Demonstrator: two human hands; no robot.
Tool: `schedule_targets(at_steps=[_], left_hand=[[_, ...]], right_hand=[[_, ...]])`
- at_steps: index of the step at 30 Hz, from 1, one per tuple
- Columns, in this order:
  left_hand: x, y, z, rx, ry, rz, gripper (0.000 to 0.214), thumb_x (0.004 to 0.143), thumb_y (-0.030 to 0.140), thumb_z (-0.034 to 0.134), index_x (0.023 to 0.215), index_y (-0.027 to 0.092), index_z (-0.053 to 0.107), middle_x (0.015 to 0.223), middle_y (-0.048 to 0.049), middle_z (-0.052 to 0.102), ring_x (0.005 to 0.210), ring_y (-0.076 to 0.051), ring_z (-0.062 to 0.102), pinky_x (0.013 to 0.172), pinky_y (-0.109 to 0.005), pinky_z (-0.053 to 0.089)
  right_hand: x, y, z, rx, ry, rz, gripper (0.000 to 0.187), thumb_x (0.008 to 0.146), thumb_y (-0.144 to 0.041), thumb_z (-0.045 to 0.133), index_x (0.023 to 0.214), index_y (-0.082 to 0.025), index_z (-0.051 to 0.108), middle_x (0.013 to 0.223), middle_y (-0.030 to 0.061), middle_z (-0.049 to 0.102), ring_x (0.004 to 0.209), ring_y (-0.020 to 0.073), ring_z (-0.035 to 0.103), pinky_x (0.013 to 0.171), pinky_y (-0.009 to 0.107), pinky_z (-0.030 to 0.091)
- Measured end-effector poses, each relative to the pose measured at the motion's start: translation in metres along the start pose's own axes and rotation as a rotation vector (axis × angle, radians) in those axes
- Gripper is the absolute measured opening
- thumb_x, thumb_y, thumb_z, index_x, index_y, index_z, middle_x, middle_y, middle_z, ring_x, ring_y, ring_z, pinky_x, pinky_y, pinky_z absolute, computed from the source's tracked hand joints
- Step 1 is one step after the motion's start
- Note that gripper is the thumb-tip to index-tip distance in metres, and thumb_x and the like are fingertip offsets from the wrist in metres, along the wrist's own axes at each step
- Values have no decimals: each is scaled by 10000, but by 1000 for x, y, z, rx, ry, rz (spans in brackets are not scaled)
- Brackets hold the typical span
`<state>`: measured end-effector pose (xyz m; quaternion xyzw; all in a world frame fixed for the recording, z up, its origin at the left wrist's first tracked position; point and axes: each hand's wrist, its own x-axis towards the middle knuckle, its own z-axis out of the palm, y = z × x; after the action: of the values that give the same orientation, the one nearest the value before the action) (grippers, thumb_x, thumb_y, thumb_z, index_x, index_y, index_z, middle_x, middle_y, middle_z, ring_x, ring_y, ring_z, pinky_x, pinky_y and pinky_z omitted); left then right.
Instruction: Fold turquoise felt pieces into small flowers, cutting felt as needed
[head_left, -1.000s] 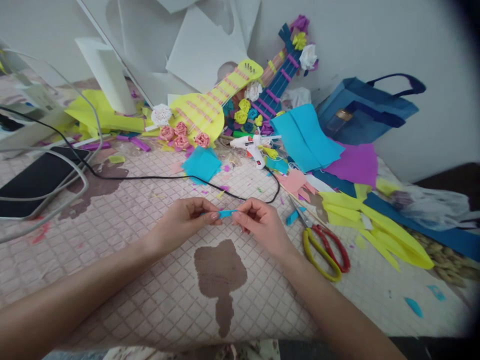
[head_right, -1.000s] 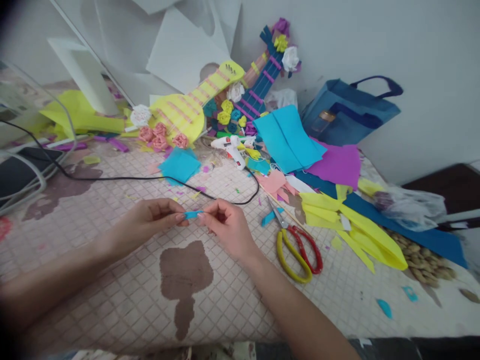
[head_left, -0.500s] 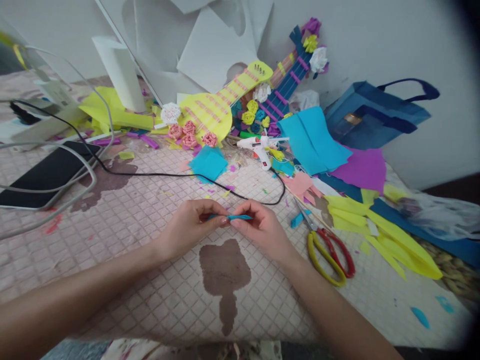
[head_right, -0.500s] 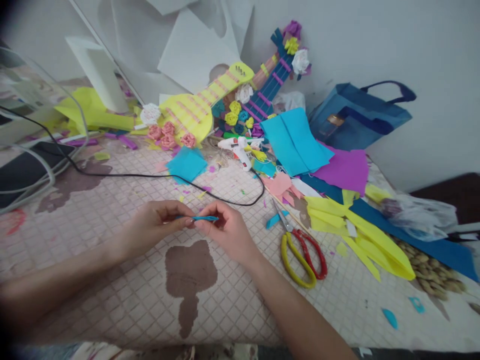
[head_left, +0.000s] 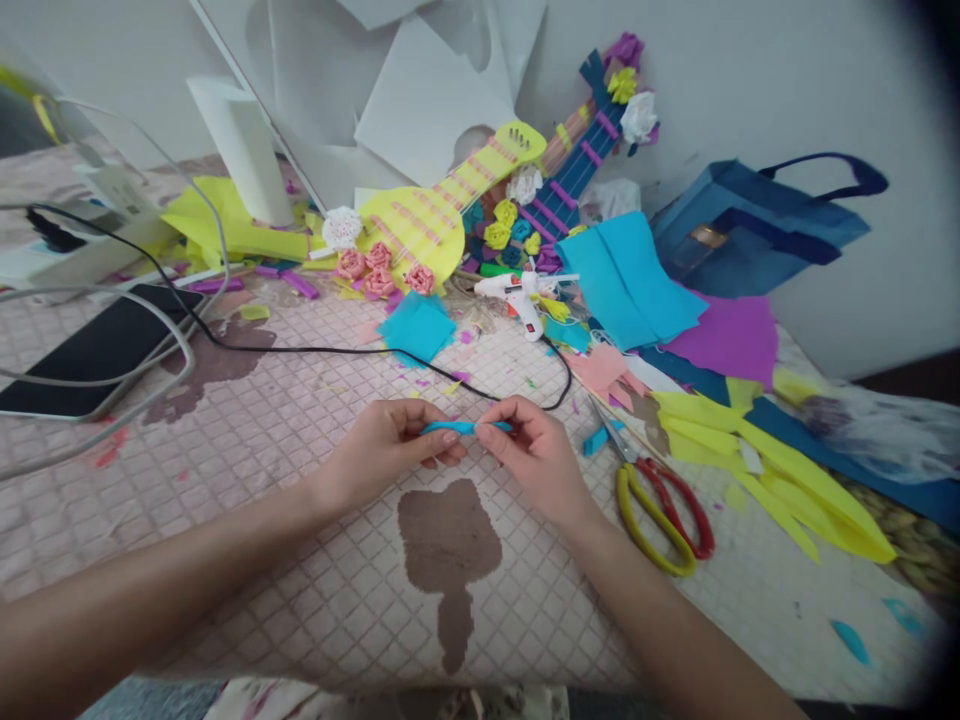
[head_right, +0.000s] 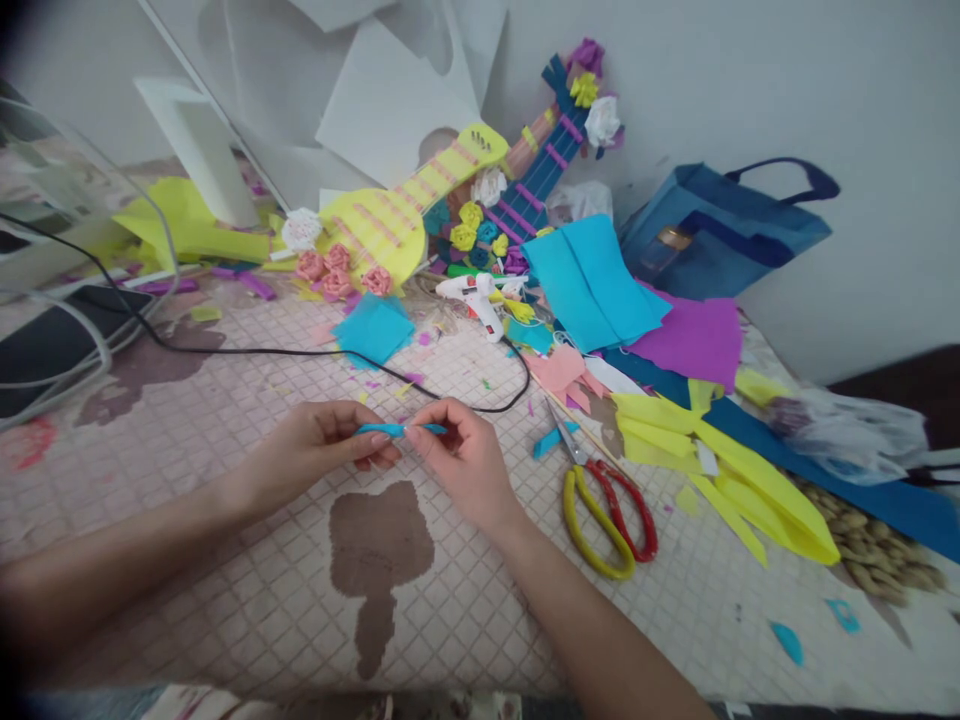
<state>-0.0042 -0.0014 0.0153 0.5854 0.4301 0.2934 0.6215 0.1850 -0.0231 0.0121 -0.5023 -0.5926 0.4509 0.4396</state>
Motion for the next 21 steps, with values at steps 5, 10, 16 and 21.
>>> schedule_targets(at_steps=[5, 10, 16, 21], left_hand=[[-1, 0, 1, 14, 27, 33, 234, 782, 363, 660, 807, 131, 647, 745, -51, 721, 662, -140, 657, 624, -243, 520], [-2, -2, 3, 1, 21, 58, 205, 777, 331, 666, 793, 126, 652, 709, -37, 700, 643, -129, 641, 602, -220, 502], [-4, -3, 5, 56, 36, 102, 184, 786, 307, 659, 785, 123, 662, 739, -46, 704, 685, -136, 644, 621, -216, 496], [-3, -3, 4, 24, 14, 85, 265, 818, 384, 632, 818, 120, 655, 765, -61, 718, 701, -145, 665, 636, -223, 521]], right_hand=[[-1, 0, 2, 58, -12, 21, 169, 782, -346, 663, 805, -207, 569, 743, -13, 587, 651, 113, 543, 580, 240, 453], [-1, -3, 6, 85, -106, 22, 161, 785, -330, 670, 846, -208, 583, 799, 0, 631, 738, 139, 619, 666, 274, 504], [1, -4, 7, -41, -38, 7, 123, 800, -290, 648, 746, -186, 611, 703, -11, 613, 653, 116, 566, 608, 246, 454], [0, -2, 6, -35, -42, 20, 122, 807, -287, 629, 748, -184, 601, 678, -21, 583, 582, 96, 500, 545, 234, 401]])
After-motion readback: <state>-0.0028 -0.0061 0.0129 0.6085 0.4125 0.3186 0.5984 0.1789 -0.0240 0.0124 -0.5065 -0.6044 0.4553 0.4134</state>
